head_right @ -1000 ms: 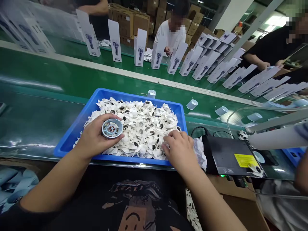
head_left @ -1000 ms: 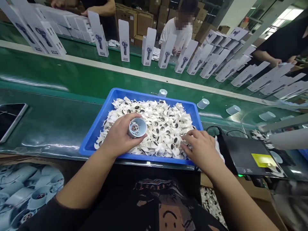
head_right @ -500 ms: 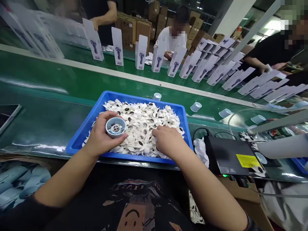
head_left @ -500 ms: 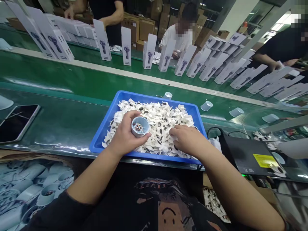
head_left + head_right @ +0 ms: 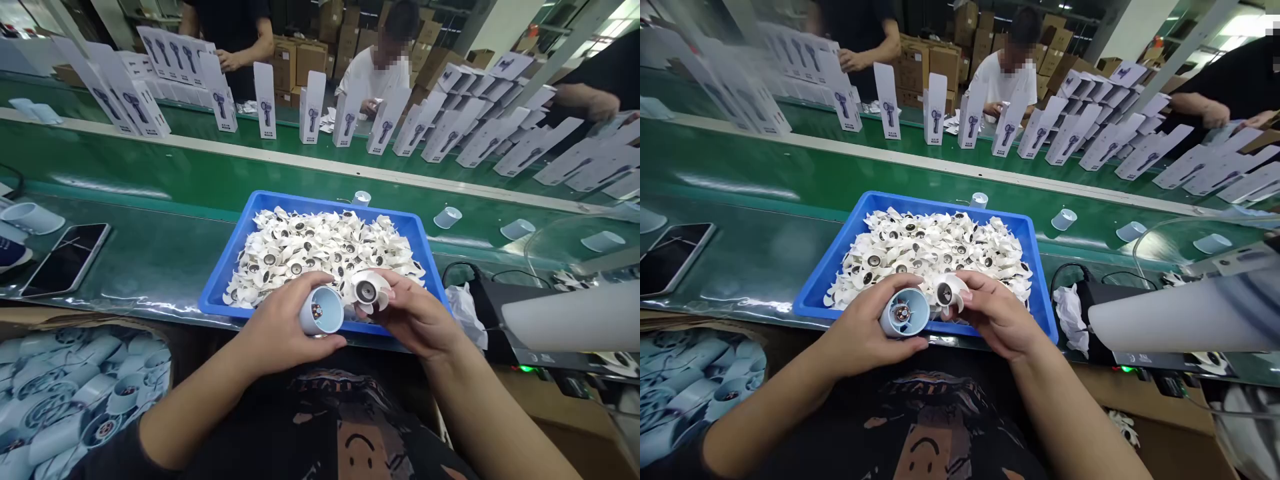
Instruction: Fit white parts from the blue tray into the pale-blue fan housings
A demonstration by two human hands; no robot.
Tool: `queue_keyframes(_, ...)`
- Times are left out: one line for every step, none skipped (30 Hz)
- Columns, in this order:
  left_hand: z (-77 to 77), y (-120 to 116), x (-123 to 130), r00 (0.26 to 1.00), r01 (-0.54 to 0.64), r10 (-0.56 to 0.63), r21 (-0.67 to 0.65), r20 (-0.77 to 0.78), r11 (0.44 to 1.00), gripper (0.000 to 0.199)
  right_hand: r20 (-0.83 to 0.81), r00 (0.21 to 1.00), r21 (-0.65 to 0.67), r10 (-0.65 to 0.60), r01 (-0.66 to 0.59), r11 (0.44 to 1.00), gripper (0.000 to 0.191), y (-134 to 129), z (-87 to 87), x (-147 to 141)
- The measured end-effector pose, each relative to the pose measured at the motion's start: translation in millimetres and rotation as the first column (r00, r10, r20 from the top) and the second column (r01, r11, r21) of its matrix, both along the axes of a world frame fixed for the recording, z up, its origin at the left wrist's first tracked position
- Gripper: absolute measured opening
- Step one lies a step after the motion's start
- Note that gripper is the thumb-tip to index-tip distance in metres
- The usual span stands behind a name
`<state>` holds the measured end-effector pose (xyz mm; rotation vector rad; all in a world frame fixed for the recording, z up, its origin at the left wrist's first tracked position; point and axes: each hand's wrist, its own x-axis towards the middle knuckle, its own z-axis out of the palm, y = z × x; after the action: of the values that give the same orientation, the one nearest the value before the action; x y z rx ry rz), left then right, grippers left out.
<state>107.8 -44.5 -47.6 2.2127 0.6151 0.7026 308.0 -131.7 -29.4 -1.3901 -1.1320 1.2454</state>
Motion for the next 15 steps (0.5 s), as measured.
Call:
queue_keyframes(-0.3, -0.5, 2.8, 1.000, 0.001, -0.001, 0.021, -0.006, 1.000, 0.064, -0.062, 0.998, 0.002, -0.001, 0.001, 1.000, 0.049, -0.4, -3.6, -1.2)
queue_keyframes(-0.4, -0.6, 5.6, 1.000, 0.008, -0.007, 0.043, -0.006, 0.999, 0.062, -0.106, 0.994, 0.013, -0.007, 0.009, 1.000, 0.046, -0.6, -6.2, -1.8)
queue_keyframes(-0.3, -0.6, 8.2, 1.000, 0.017, -0.017, 0.068, 0.001, 0.998, 0.060, -0.133, 0.991, 0.031, -0.017, 0.021, 0.999, 0.044, -1.1, -7.5, -1.9)
queue_keyframes(0.2, -0.7, 10.5, 1.000, 0.027, -0.029, 0.095, 0.010, 0.995, 0.057, -0.141, 0.990, 0.056, -0.026, 0.034, 0.998, 0.041, -2.1, -7.5, -1.7)
queue_keyframes(1.0, -1.0, 12.5, 0.999, 0.034, -0.037, 0.124, 0.021, 0.992, 0.055, -0.134, 0.991, 0.087, -0.032, 0.044, 0.995, 0.038, -3.7, -6.1, -1.6)
queue_keyframes(2.2, -1.6, 14.0, 0.999, 0.037, -0.042, 0.154, 0.028, 0.987, 0.054, -0.114, 0.993, 0.119, -0.037, 0.050, 0.992, 0.034, -5.9, -3.6, -1.6)
queue_keyframes(3.5, -2.4, 15.3, 0.999, 0.038, -0.044, 0.181, 0.031, 0.983, 0.052, -0.091, 0.995, 0.145, -0.045, 0.058, 0.988, 0.030, -8.5, 0.0, -2.1)
queue_keyframes(4.9, -3.4, 16.3, 0.999, 0.037, -0.044, 0.206, 0.028, 0.978, 0.049, -0.036, 0.998, 0.174, -0.051, 0.057, 0.983, 0.025, -11.3, 4.2, -2.9)
queue_keyframes(6.1, -4.5, 17.1, 0.999, 0.036, -0.043, 0.233, 0.023, 0.972, 0.045, 0.063, 0.996, 0.214, -0.055, 0.041, 0.976, 0.022, -14.0, 8.8, -4.3)
queue_keyframes(7.1, -5.7, 17.8, 0.999, 0.037, -0.043, 0.263, 0.016, 0.964, 0.041, 0.201, 0.978, 0.261, -0.060, 0.005, 0.965, 0.021, -16.2, 13.3, -6.0)
queue_keyframes(7.7, -6.9, 18.4, 0.999, 0.040, -0.045, 0.296, 0.011, 0.954, 0.037, 0.365, 0.928, 0.306, -0.072, -0.047, 0.951, 0.023, -17.6, 17.5, -8.0)
queue_keyframes(7.8, -8.1, 18.8, 0.999, 0.041, -0.048, 0.330, 0.012, 0.943, 0.032, 0.525, 0.846, 0.343, -0.091, -0.113, 0.932, 0.024, -18.1, 21.2, -10.0)
queue_keyframes(7.6, -9.3, 19.2, 0.999, 0.039, -0.049, 0.366, 0.020, 0.930, 0.029, 0.653, 0.748, 0.371, -0.120, -0.178, 0.912, 0.023, -17.6, 24.1, -12.0)
queue_keyframes(7.1, -10.4, 19.4, 0.998, 0.030, -0.047, 0.403, 0.033, 0.915, 0.026, 0.730, 0.667, 0.389, -0.149, -0.227, 0.893, 0.021, -16.2, 26.3, -13.8)
queue_keyframes(6.4, -11.4, 19.5, 0.998, 0.012, -0.038, 0.435, 0.051, 0.900, 0.024, 0.757, 0.631, 0.408, -0.172, -0.250, 0.878, 0.020, -14.1, 27.8, -15.3)
